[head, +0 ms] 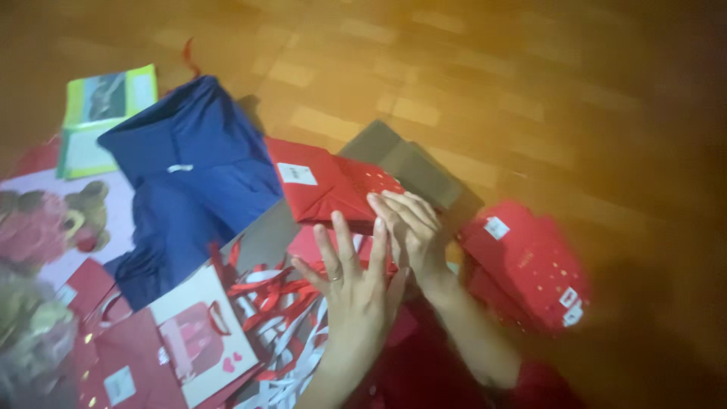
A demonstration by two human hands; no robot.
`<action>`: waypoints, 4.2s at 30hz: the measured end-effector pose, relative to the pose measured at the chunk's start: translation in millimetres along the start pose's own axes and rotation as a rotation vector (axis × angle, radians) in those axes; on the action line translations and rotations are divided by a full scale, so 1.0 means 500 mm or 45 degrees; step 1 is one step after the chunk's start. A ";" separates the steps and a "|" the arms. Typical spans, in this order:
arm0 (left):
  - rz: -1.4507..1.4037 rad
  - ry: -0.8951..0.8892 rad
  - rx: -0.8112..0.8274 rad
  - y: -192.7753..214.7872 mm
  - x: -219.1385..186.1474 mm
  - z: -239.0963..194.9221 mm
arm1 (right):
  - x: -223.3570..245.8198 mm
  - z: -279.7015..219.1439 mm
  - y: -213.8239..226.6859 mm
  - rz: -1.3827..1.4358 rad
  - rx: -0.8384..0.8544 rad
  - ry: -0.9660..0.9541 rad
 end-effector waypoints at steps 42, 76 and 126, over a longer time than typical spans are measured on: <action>-0.042 0.832 0.116 -0.150 0.419 -0.109 | 0.137 -0.119 -0.399 0.386 0.683 -0.161; -0.289 0.825 -0.122 -0.052 0.442 -0.026 | 0.106 -0.042 -0.441 0.883 0.503 -0.528; -0.943 1.059 -0.180 -0.117 0.441 -0.035 | -0.002 -0.024 -0.433 0.423 0.387 -0.394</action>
Point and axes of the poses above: each hand's wrist, its own z-axis towards the middle knuckle, its own y-axis out of the back of the hand, x = y × z, the point moved 1 cm from there along z, towards the middle knuckle, and after that the axes turned 4 degrees about y, right-handed, at the moved point
